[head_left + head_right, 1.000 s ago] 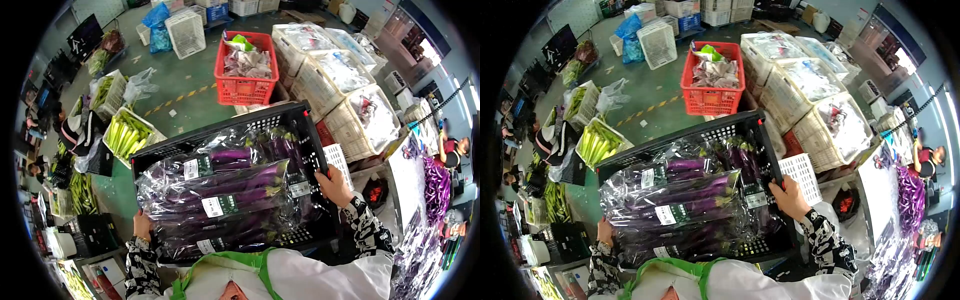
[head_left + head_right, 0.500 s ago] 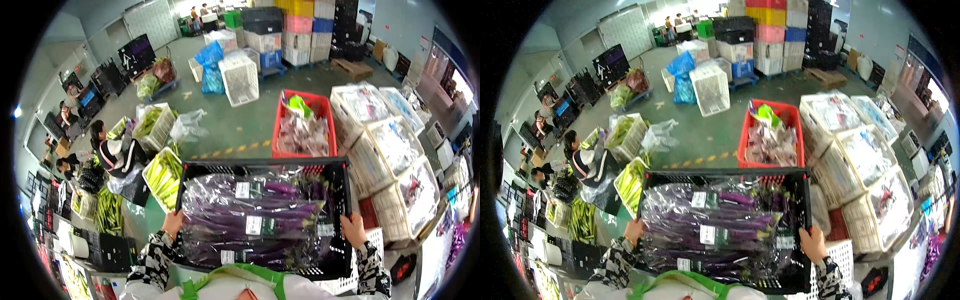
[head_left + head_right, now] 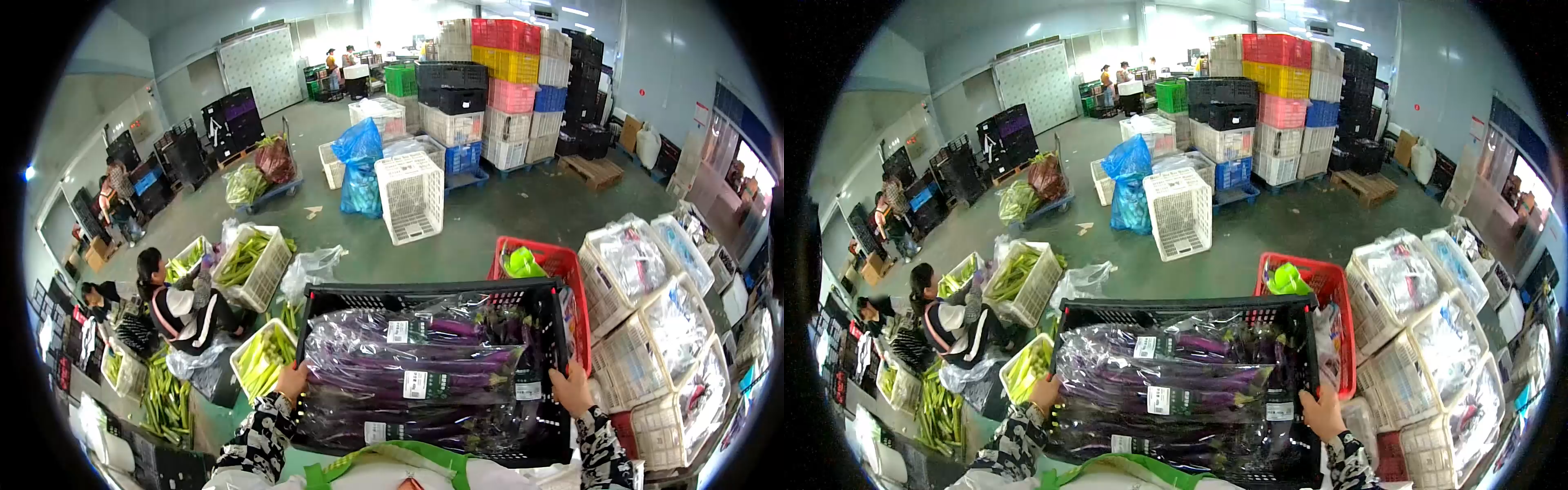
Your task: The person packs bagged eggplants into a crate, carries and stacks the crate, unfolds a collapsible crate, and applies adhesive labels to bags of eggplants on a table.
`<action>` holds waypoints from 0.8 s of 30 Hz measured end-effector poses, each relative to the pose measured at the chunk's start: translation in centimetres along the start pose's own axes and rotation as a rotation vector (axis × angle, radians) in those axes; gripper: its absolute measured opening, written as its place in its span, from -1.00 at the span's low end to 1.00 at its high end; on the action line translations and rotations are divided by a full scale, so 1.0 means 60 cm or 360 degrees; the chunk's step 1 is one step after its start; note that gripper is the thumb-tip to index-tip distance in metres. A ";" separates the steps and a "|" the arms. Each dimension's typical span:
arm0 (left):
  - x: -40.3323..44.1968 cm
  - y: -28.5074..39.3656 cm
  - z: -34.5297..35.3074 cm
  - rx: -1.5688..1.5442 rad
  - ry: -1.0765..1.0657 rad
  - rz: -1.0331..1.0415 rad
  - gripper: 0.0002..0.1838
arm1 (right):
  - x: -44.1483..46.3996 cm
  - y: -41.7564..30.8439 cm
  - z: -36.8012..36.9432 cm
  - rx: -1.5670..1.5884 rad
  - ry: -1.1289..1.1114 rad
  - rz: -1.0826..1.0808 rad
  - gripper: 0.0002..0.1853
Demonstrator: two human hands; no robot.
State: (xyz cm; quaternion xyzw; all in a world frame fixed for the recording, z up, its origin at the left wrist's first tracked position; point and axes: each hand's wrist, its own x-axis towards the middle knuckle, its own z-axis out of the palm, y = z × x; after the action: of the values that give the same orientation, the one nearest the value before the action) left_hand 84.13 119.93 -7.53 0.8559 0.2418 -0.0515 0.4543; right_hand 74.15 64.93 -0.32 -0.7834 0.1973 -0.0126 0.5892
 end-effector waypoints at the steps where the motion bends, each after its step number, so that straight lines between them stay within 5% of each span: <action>1: 0.051 -0.003 0.003 0.0192 0.0059 0.0160 -0.53 | 0.020 -0.021 0.016 0.0057 0.0052 0.0019 -0.87; 5: 0.137 0.131 -0.012 -0.0036 -0.0012 -0.0045 -0.50 | 0.132 -0.009 0.058 -0.0039 0.0092 -0.0197 -0.88; 7: 0.201 0.171 -0.010 0.0530 0.0041 0.0148 -0.55 | 0.168 -0.036 0.076 -0.0037 0.0141 -0.0072 -0.88; 17: 0.543 0.342 0.178 -0.0042 -0.0357 0.0238 -0.52 | 0.403 -0.134 0.102 -0.0031 0.0447 0.0195 -0.89; 21: 0.679 0.507 0.218 0.0106 -0.0414 0.0407 -0.53 | 0.556 -0.171 0.089 0.0038 0.0501 0.0117 -0.88; 24: 0.724 0.633 0.228 0.0129 -0.0581 0.0163 -0.71 | 0.639 -0.176 0.072 0.0111 0.0502 0.0054 -0.89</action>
State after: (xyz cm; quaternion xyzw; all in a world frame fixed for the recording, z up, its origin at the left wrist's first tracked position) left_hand 141.52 107.06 -0.28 0.8612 0.1092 -0.1923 0.4577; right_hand 113.67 58.86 -0.01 -0.7474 0.3000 -0.1324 0.5778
